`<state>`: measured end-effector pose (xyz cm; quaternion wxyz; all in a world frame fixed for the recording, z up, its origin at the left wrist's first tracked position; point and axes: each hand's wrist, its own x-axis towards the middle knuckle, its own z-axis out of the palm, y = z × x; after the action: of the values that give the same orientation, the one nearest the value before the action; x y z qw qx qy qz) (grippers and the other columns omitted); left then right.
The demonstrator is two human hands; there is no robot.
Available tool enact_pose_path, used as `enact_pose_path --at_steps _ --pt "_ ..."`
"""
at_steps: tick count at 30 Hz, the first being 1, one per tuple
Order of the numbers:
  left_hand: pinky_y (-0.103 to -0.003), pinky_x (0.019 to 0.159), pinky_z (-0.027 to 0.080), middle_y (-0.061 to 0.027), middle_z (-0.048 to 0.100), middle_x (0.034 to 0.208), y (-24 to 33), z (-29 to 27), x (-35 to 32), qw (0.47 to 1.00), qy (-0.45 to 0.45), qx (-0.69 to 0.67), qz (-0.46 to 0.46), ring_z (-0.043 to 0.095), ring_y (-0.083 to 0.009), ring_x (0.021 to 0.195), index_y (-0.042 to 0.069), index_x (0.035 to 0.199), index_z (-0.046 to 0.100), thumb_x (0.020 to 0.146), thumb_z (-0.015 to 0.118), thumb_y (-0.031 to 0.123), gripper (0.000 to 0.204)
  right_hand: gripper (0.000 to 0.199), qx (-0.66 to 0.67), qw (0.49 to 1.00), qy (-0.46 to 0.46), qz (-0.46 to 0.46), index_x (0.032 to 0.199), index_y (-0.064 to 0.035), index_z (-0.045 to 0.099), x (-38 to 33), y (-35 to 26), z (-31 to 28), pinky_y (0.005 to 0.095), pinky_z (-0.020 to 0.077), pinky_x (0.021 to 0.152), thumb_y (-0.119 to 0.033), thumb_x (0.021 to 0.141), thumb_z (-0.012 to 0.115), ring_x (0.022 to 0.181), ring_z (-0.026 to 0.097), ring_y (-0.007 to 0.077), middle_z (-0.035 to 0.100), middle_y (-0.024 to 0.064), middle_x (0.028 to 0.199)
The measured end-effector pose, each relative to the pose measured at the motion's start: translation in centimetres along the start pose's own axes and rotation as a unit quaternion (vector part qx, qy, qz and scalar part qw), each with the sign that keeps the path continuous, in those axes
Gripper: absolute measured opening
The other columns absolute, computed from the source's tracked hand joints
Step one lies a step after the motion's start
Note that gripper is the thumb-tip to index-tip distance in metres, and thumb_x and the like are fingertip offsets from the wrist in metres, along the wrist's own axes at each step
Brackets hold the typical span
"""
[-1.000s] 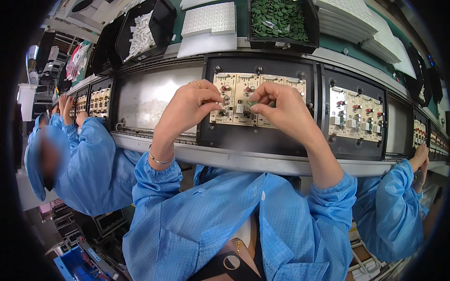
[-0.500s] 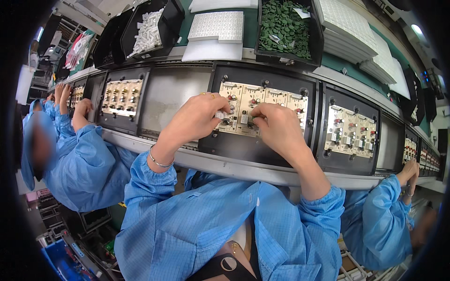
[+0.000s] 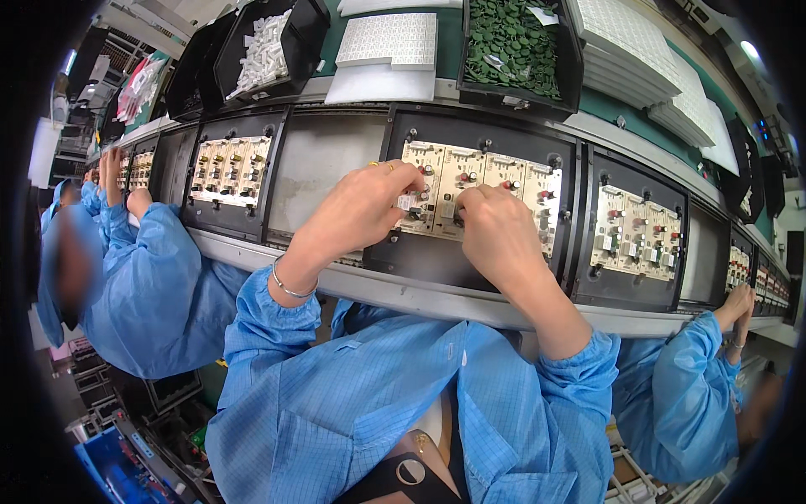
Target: The person assembles circuit boards on an assembly line conveyor belt, picking components from bins and inserting them into the circuit boards by hand.
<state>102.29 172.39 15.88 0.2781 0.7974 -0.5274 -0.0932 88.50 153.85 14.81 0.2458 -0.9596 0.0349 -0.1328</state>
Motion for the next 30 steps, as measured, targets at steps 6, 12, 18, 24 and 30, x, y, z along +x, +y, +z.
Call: enact_pose_path --at_steps 6,12,18,24,30 --pt "-0.045 0.086 0.054 -0.0142 0.069 0.105 -0.1 -2.3 0.2 0.999 0.016 0.027 -0.008 0.067 -0.0359 0.1 0.005 0.113 0.063 0.081 0.071 0.003 0.033 0.008 -0.045 0.999 -0.011 0.002 0.091 0.0021 0.069 -0.1 -0.5 0.2 0.0461 0.0534 0.077 0.001 0.083 0.068 0.086 0.067 0.0386 0.069 0.0195 0.086" --pt "-0.043 0.086 0.054 -0.0129 0.072 0.108 -2.3 -6.6 3.6 0.988 0.062 0.135 -0.042 0.068 -0.0336 0.101 0.005 0.115 0.067 0.084 0.071 0.01 0.032 0.007 -0.022 1.0 -0.018 0.008 0.091 0.0022 0.069 0.5 -0.4 -0.3 0.0435 0.0533 0.075 0.003 0.084 0.068 0.082 0.067 0.0371 0.068 0.0191 0.083" --pt "-0.045 0.089 0.054 -0.0143 0.071 0.115 -9.1 -6.2 9.4 0.97 0.15 0.189 -0.036 0.068 -0.0351 0.106 0.004 0.116 0.069 0.087 0.069 0.011 0.029 0.018 0.171 0.985 -0.018 0.029 0.107 0.0023 0.063 2.1 -0.4 -1.4 0.036 0.0542 0.074 0.007 0.089 0.062 0.083 0.07 0.0234 0.069 0.0122 0.091" --pt "-0.047 0.087 0.056 -0.0169 0.068 0.115 -12.3 -3.3 12.5 0.961 0.195 0.192 -0.029 0.068 -0.0382 0.103 0.004 0.111 0.07 0.085 0.072 0.008 0.026 0.025 0.425 0.896 -0.059 0.12 0.115 0.0031 0.059 2.2 -1.2 -0.5 0.0299 0.0569 0.076 0.014 0.092 0.055 0.09 0.07 0.0168 0.07 0.0105 0.1" --pt "-0.047 0.085 0.056 -0.0157 0.068 0.109 -11.7 -3.3 13.2 0.951 0.191 0.238 -0.049 0.069 -0.0387 0.099 0.004 0.105 0.068 0.085 0.076 0.01 0.022 0.02 0.287 0.946 -0.091 0.123 0.108 0.0029 0.065 2.2 -2.3 -0.7 0.0289 0.0572 0.071 0.008 0.088 0.067 0.078 0.072 0.0167 0.074 0.0109 0.087"
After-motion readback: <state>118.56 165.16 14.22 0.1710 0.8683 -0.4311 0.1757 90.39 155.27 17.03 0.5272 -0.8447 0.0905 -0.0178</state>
